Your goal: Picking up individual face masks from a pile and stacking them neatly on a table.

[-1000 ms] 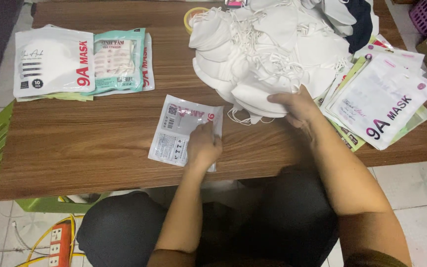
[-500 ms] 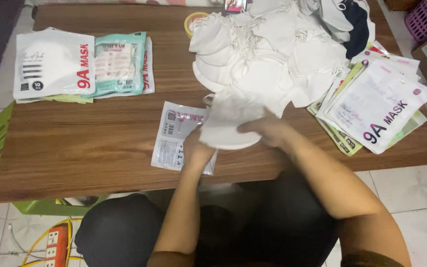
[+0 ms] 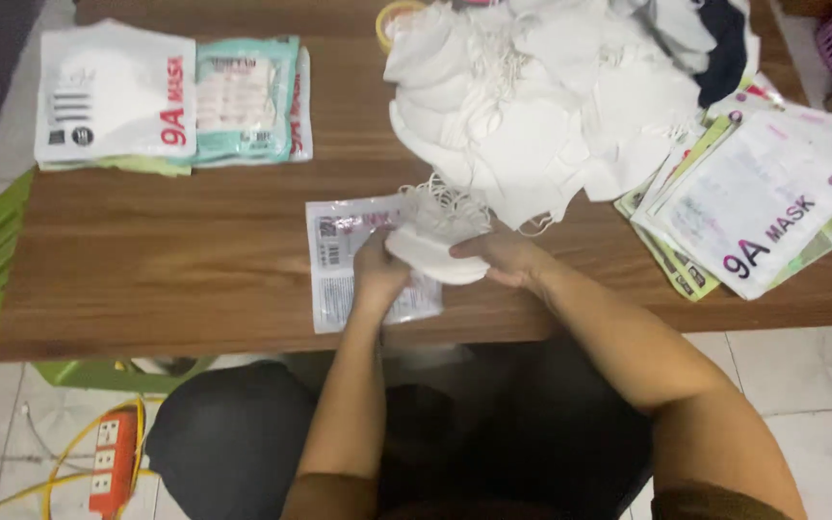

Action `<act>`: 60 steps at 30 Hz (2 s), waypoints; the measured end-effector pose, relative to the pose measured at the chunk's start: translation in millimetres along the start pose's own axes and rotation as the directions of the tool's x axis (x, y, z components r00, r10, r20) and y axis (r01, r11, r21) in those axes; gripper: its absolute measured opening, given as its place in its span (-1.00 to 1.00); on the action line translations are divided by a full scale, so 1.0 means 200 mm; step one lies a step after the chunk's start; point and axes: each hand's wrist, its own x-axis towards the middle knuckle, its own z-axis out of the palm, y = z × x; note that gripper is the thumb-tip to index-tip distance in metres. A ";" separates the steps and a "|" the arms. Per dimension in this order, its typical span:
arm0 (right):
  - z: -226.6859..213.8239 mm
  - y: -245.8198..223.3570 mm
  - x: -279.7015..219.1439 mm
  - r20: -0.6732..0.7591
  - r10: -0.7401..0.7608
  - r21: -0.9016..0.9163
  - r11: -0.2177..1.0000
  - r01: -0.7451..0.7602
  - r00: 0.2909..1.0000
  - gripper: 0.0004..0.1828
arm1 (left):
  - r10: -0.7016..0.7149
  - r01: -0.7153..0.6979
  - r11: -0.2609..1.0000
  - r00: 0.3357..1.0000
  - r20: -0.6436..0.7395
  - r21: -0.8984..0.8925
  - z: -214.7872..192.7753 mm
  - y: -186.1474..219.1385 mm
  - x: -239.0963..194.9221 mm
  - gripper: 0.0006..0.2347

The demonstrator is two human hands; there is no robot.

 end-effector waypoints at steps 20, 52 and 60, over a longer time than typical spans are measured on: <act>0.06 0.06 -0.02 0.047 -0.254 -0.495 0.834 0.244 0.966 -0.37 | 0.261 -0.231 0.920 0.964 -0.055 0.318 -0.19 0.37 -0.21 -0.68; -0.11 -0.58 0.12 0.088 -0.425 -0.307 0.849 0.430 0.901 -0.64 | 0.223 -0.199 0.974 0.920 0.323 -0.106 -0.43 0.25 -0.19 -0.84; -0.04 -0.42 -0.27 -0.106 -0.519 -0.448 0.786 0.426 0.848 -0.54 | -0.063 0.046 0.946 0.997 -0.044 -0.322 -0.40 0.18 -0.06 -0.78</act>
